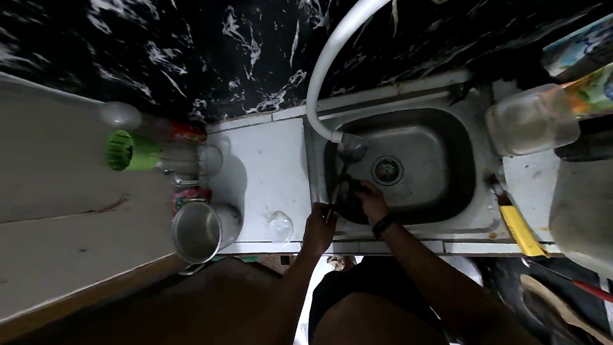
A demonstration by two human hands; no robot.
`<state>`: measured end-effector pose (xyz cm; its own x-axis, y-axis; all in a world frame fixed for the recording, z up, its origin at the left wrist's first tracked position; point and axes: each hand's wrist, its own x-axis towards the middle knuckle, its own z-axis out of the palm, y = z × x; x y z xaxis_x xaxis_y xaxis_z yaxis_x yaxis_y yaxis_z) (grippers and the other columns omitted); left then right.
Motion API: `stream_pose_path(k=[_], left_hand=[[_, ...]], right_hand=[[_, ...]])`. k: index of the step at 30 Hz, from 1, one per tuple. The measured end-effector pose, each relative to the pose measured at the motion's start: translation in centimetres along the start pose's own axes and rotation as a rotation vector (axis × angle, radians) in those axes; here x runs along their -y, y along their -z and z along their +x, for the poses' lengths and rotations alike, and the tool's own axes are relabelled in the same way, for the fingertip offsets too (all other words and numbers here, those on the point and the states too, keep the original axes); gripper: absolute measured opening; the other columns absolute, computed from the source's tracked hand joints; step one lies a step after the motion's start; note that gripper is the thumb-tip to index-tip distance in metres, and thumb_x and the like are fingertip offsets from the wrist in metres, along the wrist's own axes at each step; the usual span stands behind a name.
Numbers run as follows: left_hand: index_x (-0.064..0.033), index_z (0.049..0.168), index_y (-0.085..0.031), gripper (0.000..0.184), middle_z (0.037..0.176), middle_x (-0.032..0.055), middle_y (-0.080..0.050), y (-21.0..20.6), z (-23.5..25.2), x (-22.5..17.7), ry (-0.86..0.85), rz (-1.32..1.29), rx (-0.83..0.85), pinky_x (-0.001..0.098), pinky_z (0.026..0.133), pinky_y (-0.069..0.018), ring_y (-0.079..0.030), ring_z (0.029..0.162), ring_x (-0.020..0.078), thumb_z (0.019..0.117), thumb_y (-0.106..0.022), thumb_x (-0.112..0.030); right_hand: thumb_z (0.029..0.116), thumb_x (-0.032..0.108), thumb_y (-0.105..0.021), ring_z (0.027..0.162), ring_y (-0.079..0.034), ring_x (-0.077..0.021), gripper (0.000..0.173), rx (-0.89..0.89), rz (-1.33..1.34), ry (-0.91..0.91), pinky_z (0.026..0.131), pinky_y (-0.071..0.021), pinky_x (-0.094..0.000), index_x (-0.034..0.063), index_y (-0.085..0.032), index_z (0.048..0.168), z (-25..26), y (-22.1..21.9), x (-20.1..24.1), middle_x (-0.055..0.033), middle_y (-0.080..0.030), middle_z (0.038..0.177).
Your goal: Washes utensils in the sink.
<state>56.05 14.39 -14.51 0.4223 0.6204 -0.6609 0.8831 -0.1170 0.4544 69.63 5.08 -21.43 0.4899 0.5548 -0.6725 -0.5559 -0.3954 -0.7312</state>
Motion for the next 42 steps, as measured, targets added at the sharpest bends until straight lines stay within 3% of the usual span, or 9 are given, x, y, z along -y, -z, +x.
stream_pose_path(k=[3, 7, 9, 14, 21, 28, 32, 37, 42], left_hand=[[-0.0054, 0.144, -0.049, 0.048, 0.110, 0.0142, -0.068, -0.8, -0.6, -0.2, -0.013, -0.037, 0.021, 0.0409, 0.081, -0.0580, -0.068, 0.088, 0.0218, 0.1023, -0.060, -0.024], [-0.0036, 0.153, -0.043, 0.051, 0.140, 0.0192, -0.059, -2.3, -1.5, -1.2, -0.094, 0.149, 0.093, 0.0441, 0.113, -0.0445, -0.059, 0.129, 0.0280, 0.1070, -0.050, -0.025], [-0.0060, 0.156, -0.038, 0.052, 0.141, 0.0183, -0.057, -2.4, -2.2, -1.9, -0.074, 0.293, 0.128, 0.0445, 0.110, -0.0465, -0.059, 0.127, 0.0294, 0.1084, -0.045, -0.026], [-0.0141, 0.161, -0.028, 0.055, 0.144, 0.0159, -0.053, -2.0, -4.0, -2.2, -0.002, 0.395, 0.181, 0.0462, 0.097, -0.0549, -0.066, 0.115, 0.0306, 0.1092, -0.043, -0.026], [-0.0066, 0.159, -0.033, 0.054, 0.145, 0.0193, -0.053, -0.7, -1.9, -1.9, -0.091, 0.365, 0.118, 0.0447, 0.107, -0.0483, -0.060, 0.127, 0.0313, 0.1092, -0.043, -0.025], [-0.0128, 0.160, -0.031, 0.054, 0.141, 0.0181, -0.056, -0.5, -4.5, -0.9, -0.045, 0.342, 0.167, 0.0473, 0.103, -0.0510, -0.063, 0.121, 0.0314, 0.1099, -0.042, -0.030], [-0.0078, 0.157, -0.038, 0.053, 0.137, 0.0208, -0.060, 0.7, -7.1, 2.9, -0.100, 0.244, 0.139, 0.0482, 0.107, -0.0483, -0.063, 0.122, 0.0327, 0.1079, -0.047, -0.026], [-0.0130, 0.156, -0.041, 0.053, 0.130, 0.0170, -0.065, 1.7, -8.0, 5.3, -0.066, 0.194, 0.143, 0.0464, 0.102, -0.0514, -0.067, 0.113, 0.0284, 0.1067, -0.052, -0.027], [-0.0116, 0.157, -0.040, 0.053, 0.132, 0.0169, -0.064, 2.6, -7.1, 4.8, -0.096, 0.176, 0.134, 0.0464, 0.104, -0.0497, -0.065, 0.115, 0.0281, 0.1073, -0.050, -0.027]], right_hand=[[0.1086, 0.026, -0.050, 0.114, -0.065, -0.0235, 0.038, -0.005, 0.433, -0.229, 0.096, -0.0566, -0.0451, 0.0050, -0.056, 0.140, -0.5, -0.7, -0.9, -0.0146, -0.065, 0.129], [0.1050, 0.030, -0.059, 0.116, -0.065, -0.0246, 0.046, 0.027, 0.162, -0.166, 0.100, -0.0540, -0.0438, 0.0016, -0.055, 0.141, -0.9, -3.2, -0.2, -0.0178, -0.065, 0.129], [0.1061, 0.034, -0.057, 0.114, -0.065, -0.0279, 0.043, -0.073, 0.053, -0.155, 0.101, -0.0521, -0.0477, 0.0014, -0.061, 0.134, 0.6, -3.5, 0.4, -0.0195, -0.067, 0.124], [0.1078, 0.050, -0.046, 0.086, -0.068, -0.0273, 0.054, -0.264, 0.125, -0.206, 0.081, -0.0577, -0.0463, 0.0021, -0.067, 0.122, 4.9, -3.3, 2.0, -0.0180, -0.069, 0.104], [0.1081, 0.051, -0.043, 0.110, -0.064, -0.0352, 0.062, -0.055, -0.165, -0.246, 0.098, -0.0502, -0.0518, -0.0043, -0.066, 0.122, -1.1, -5.7, 3.0, -0.0254, -0.067, 0.116], [0.1004, 0.067, -0.047, 0.096, -0.067, -0.0307, 0.072, -0.316, 0.116, -0.251, 0.088, -0.0549, -0.0510, 0.0012, -0.068, 0.120, 5.8, -3.6, 2.2, -0.0196, -0.070, 0.108], [0.1038, 0.055, -0.051, 0.116, -0.063, -0.0390, 0.063, -0.356, 0.063, -0.133, 0.099, -0.0506, -0.0580, 0.0051, -0.057, 0.141, 7.1, 0.5, 1.8, -0.0252, -0.063, 0.130], [0.1027, 0.048, -0.058, 0.093, -0.066, -0.0222, 0.049, -0.201, 0.078, -0.003, 0.084, -0.0562, -0.0449, 0.0121, -0.063, 0.135, 7.0, 0.1, 1.1, -0.0118, -0.070, 0.117], [0.1023, 0.029, -0.065, 0.110, -0.065, -0.0259, 0.050, -0.055, 0.423, -0.216, 0.092, -0.0587, -0.0436, 0.0034, -0.050, 0.143, 5.0, -2.6, 0.6, -0.0167, -0.062, 0.127]])
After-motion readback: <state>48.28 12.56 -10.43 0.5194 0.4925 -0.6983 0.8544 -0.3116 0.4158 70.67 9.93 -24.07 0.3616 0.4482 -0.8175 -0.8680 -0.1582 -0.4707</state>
